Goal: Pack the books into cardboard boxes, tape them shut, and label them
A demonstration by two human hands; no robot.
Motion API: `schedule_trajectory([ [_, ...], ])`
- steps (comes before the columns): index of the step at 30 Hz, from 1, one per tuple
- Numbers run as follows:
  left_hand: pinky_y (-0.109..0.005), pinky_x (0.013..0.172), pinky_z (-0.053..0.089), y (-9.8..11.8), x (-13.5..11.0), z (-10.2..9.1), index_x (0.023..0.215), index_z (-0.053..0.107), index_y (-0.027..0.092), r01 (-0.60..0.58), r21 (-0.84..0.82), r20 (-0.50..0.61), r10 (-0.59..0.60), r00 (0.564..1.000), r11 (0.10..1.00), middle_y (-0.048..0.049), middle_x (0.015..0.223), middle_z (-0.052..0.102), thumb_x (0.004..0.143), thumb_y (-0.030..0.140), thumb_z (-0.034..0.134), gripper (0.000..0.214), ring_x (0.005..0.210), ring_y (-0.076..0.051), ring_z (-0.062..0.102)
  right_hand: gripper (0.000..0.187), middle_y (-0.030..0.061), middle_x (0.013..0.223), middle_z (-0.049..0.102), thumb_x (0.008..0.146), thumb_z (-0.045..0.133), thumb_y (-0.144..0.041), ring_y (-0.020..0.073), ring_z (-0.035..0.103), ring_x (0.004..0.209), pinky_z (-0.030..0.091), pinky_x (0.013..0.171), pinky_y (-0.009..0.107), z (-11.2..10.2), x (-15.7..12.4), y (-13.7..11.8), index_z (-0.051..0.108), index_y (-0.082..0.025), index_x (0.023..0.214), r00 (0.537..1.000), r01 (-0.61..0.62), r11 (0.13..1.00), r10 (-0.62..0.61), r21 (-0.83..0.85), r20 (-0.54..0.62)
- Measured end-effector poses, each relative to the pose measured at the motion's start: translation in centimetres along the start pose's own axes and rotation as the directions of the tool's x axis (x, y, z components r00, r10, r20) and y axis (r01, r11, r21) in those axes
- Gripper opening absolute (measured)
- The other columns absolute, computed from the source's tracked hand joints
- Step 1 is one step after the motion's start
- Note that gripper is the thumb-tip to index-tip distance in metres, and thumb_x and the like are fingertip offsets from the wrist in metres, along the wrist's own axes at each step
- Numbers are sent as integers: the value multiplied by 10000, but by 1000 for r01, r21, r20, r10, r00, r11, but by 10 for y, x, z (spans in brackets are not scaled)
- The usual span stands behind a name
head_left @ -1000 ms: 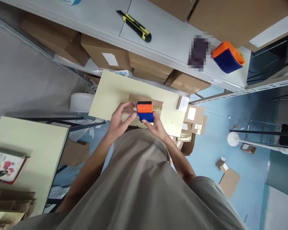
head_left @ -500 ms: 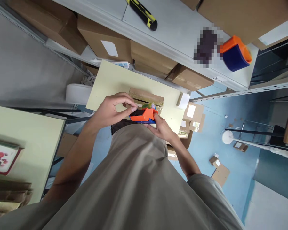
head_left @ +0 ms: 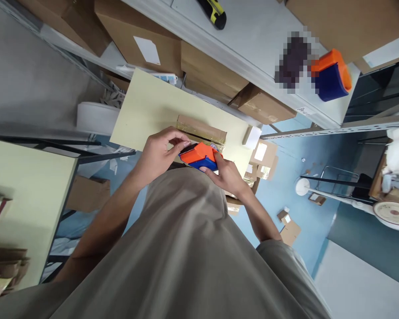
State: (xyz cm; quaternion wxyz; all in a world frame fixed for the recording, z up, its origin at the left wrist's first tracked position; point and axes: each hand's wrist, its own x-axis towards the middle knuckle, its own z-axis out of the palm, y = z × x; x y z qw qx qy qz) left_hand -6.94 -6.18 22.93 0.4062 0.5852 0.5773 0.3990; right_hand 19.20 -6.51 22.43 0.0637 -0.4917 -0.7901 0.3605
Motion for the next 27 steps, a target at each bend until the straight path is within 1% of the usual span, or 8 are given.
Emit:
schedule_trajectory([
  [4,-311,876,603,3,0,-9,1007,757,208,27,8,22,-28,999,1000,-46,999,779,1015,378,673,189,927,-197,721,639,51,796,717,1042,525,-750,280,684,647,504,672,371,-15,1,-5,562,-215,1391,997,0,998,5,-55,77],
  [8,-311,881,603,-18,4,-29,992,753,226,99,-61,-137,-107,985,993,-24,977,783,991,391,718,169,909,-185,720,569,17,703,662,1039,530,-753,243,614,577,440,621,347,-34,2,-3,626,-233,1249,982,-71,993,87,-97,170],
  [10,-305,859,603,-38,10,-40,981,763,217,153,-128,-153,-172,973,980,-19,948,782,952,403,750,189,883,-179,718,549,5,682,643,1035,525,-760,218,586,569,398,596,328,-46,6,-3,645,-237,1153,957,-134,986,154,-94,247],
  [14,-295,792,595,-87,25,-45,918,788,197,347,-262,8,-357,934,901,-40,861,766,878,437,786,243,808,-189,717,574,14,774,698,1000,549,-787,183,615,648,397,598,299,-73,31,-13,652,-223,1027,867,-251,967,248,-50,431],
  [16,-299,776,585,-110,34,-41,910,792,186,408,-318,50,-414,909,856,-48,828,753,863,435,790,254,778,-187,708,601,27,823,720,981,558,-806,182,634,690,409,613,295,-83,52,-20,655,-213,1000,844,-280,958,279,-67,457],
  [18,-303,768,577,-132,41,-37,916,792,169,417,-375,51,-431,901,828,-51,811,742,854,430,793,268,764,-182,695,622,39,841,725,968,560,-823,185,647,714,411,619,296,-88,75,-27,656,-208,970,828,-294,950,309,-107,468],
  [23,-285,753,555,-183,56,-29,885,792,151,459,-461,82,-478,874,759,-41,778,715,848,408,799,260,727,-154,656,623,55,813,714,967,580,-816,173,646,684,399,592,296,-85,128,-36,641,-199,905,754,-330,924,380,-190,536],
  [27,-281,768,549,-219,63,-12,876,786,138,513,-529,134,-531,837,676,-31,763,698,831,408,819,276,719,-139,635,564,53,761,685,979,636,-736,157,610,638,386,585,305,-70,156,-35,632,-189,845,725,-343,903,430,-259,538],
])
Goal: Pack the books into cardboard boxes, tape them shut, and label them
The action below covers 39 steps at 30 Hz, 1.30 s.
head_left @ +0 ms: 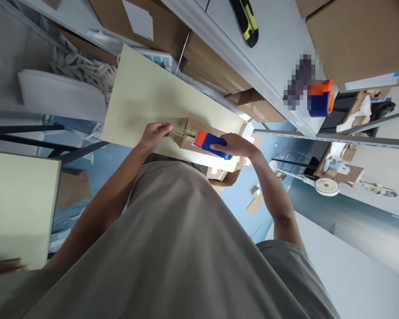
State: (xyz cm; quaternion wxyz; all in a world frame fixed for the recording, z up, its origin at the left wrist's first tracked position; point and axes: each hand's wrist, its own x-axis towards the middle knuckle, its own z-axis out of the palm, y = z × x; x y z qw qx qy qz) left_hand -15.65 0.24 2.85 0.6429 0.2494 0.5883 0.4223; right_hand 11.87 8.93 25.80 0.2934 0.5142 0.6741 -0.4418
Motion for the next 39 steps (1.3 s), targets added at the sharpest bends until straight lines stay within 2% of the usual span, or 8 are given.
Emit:
schedule_trajectory([
  [5,-290,764,560,-37,28,13,841,767,144,94,-98,1,-94,996,991,-36,784,717,755,454,899,348,709,-135,640,526,69,784,699,1007,636,-671,164,608,656,384,609,314,8,27,-5,663,-172,844,994,-110,990,108,-93,-21],
  [10,-304,731,561,-54,36,40,829,747,163,164,-122,-17,-167,986,979,-39,768,718,738,534,907,414,691,-146,646,550,84,825,722,1021,616,-692,155,603,655,362,599,305,16,35,-7,664,-167,863,986,-165,977,162,-138,-30],
  [15,-287,720,538,-59,28,48,964,755,178,46,37,-77,-43,996,998,-70,881,751,853,480,808,326,762,-163,661,557,104,848,731,1038,588,-688,174,627,687,369,632,311,18,33,-10,710,-155,932,981,-195,968,193,-156,-25],
  [19,-306,766,542,-54,21,35,1163,717,205,-67,263,-93,94,991,962,-70,996,753,831,324,809,364,750,-158,657,572,123,850,737,1026,592,-696,207,645,712,394,656,325,19,36,-8,739,-149,947,979,-202,961,201,-186,-26],
  [24,-315,817,559,-25,5,39,984,714,207,-213,284,49,208,977,935,-56,922,764,890,476,773,291,811,-181,701,558,134,869,740,1021,604,-662,225,659,746,409,678,336,15,39,-5,760,-132,951,987,-163,964,161,-212,-27],
  [30,-305,767,563,-7,0,63,834,670,211,-80,321,-76,110,991,944,-25,805,746,742,501,894,378,768,-179,690,509,123,896,742,991,676,-624,243,678,814,432,718,344,8,38,-3,743,-130,1096,997,-83,982,82,-167,-13],
  [35,-309,792,569,-11,-5,67,830,693,205,-80,352,-167,146,975,933,-49,850,765,768,487,864,336,829,-193,720,523,99,795,728,947,737,-664,234,685,776,446,682,338,1,20,30,750,-143,999,998,-12,997,16,-79,56],
  [39,-311,813,579,-14,-9,71,857,707,195,-76,396,-216,173,961,915,-66,889,776,777,505,848,350,853,-196,730,562,77,731,711,936,725,-724,219,676,721,453,660,343,-15,-24,102,758,-163,913,992,-35,999,37,-15,121],
])
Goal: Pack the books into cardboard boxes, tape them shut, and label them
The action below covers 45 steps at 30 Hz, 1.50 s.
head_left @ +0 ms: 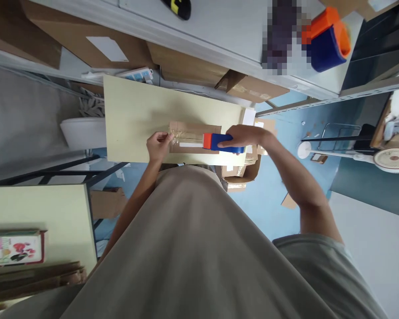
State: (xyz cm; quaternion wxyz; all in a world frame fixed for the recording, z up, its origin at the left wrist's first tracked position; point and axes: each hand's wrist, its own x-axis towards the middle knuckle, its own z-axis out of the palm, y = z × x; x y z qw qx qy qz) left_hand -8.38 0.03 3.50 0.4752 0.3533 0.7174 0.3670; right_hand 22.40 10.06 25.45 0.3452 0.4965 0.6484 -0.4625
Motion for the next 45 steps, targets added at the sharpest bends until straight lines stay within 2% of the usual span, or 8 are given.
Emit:
schedule_trajectory([
  [5,-295,790,591,0,-1,8,883,721,181,8,60,-75,-3,997,998,-63,894,773,768,484,849,349,841,-188,734,650,71,777,719,891,700,-830,198,658,711,455,658,341,-11,-39,112,771,-183,880,995,-94,994,95,-53,18],
  [9,-294,781,602,2,-1,13,875,717,177,8,109,-139,7,990,994,-55,880,764,763,441,856,319,810,-179,727,687,87,769,721,872,714,-842,199,666,710,471,673,346,-1,-15,150,765,-158,842,995,-93,994,92,-60,-26],
  [17,-307,775,629,11,-6,21,860,685,183,67,138,-224,-35,974,988,-56,862,760,753,377,876,293,853,-200,736,586,120,651,682,859,841,-685,297,705,717,544,680,417,35,50,135,797,-108,947,989,-126,992,125,-12,-81],
  [27,-317,881,626,11,-14,32,860,654,198,6,209,-305,60,951,978,-52,887,748,789,386,842,275,937,-209,740,321,271,1024,775,973,749,-373,394,724,1138,510,870,408,105,90,115,800,-76,1083,932,-146,985,108,-87,-347],
  [35,-451,1067,570,24,-26,31,1023,710,203,-62,384,-213,154,965,921,-129,1103,771,875,368,744,224,1115,-296,728,432,275,1205,769,1098,522,-519,365,761,1107,505,759,354,176,63,152,697,-136,1194,877,-233,934,322,271,-356],
  [39,-551,1273,390,57,-45,55,1235,704,192,-223,460,-185,339,922,859,-197,1390,693,855,313,766,403,1400,-384,591,432,225,1132,795,1113,450,-577,332,778,1011,492,723,333,189,33,145,618,-182,1158,847,-77,870,315,487,-429],
  [42,-541,1267,413,102,-70,91,1278,731,242,-440,408,16,476,879,800,-136,1380,722,956,315,647,341,1392,-347,613,349,178,1092,803,1113,446,-545,311,780,968,503,723,323,177,12,127,559,-218,1164,817,76,821,275,566,-508],
  [45,-541,1255,442,154,-96,120,1202,792,315,-667,290,204,637,744,687,-69,1279,777,1011,301,579,286,1366,-311,642,297,146,1090,796,1081,485,-475,322,767,967,521,735,341,145,-8,102,498,-235,1255,759,212,818,206,534,-617],
])
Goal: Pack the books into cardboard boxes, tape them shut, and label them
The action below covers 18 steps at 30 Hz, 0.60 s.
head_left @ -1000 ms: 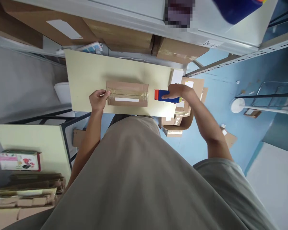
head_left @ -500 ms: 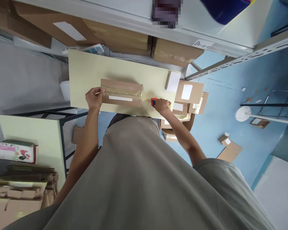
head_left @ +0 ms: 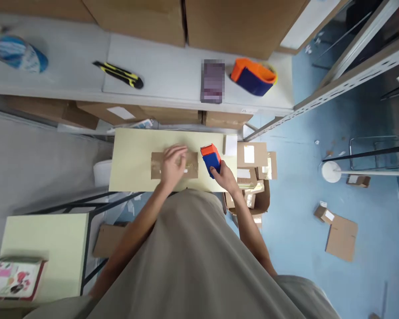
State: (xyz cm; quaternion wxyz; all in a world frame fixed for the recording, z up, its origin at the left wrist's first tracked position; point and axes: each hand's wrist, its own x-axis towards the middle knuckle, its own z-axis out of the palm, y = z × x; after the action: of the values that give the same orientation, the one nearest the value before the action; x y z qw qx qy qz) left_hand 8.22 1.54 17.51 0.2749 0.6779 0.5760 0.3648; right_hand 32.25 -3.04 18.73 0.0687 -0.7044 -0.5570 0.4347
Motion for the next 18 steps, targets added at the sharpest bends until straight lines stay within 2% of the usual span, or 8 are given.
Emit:
schedule_trajectory([
  [3,-562,1235,469,42,23,-8,1176,815,365,-154,9,-32,154,987,988,-60,1254,781,1019,320,607,265,1366,-307,646,407,144,1104,773,1052,495,-430,333,747,944,535,755,371,-26,6,-55,418,-211,1387,983,173,985,-173,-15,-54],
  [7,-577,1237,473,62,59,-36,1181,818,360,-209,60,-201,217,955,976,-71,1491,674,1024,385,636,242,1416,-326,620,442,200,1238,708,1098,390,-427,350,716,1049,542,847,406,-60,26,-135,408,-163,1453,906,372,902,-404,-219,-127],
  [9,-575,1267,445,64,77,-51,1327,773,348,-242,68,-227,251,941,968,-67,1604,595,1048,370,588,336,1483,-330,570,443,218,1288,684,1114,337,-395,365,692,1121,527,930,427,-73,44,-174,445,-148,1465,859,405,844,-483,-352,-171],
  [13,-515,1313,423,61,100,-66,1663,494,311,-300,62,-137,306,942,952,-50,1659,548,1067,274,485,597,1562,-282,497,479,236,1358,689,1082,366,-261,391,640,1268,417,1158,501,-83,93,-237,493,-104,1517,780,379,744,-577,-550,-243],
  [15,-490,1312,436,55,99,-64,1716,397,298,-292,49,-119,296,948,955,-53,1668,537,1059,266,497,665,1563,-274,500,521,257,1382,690,1050,446,-225,377,613,1342,292,1273,511,-81,120,-257,492,-54,1540,771,345,690,-595,-636,-227],
  [18,-506,1264,489,34,86,-59,1712,405,292,-231,23,-133,232,964,973,-95,1634,573,1043,294,551,685,1507,-306,568,611,295,1428,666,1009,518,-180,353,571,1421,138,1349,516,-73,150,-271,454,39,1575,789,315,644,-586,-697,-186],
])
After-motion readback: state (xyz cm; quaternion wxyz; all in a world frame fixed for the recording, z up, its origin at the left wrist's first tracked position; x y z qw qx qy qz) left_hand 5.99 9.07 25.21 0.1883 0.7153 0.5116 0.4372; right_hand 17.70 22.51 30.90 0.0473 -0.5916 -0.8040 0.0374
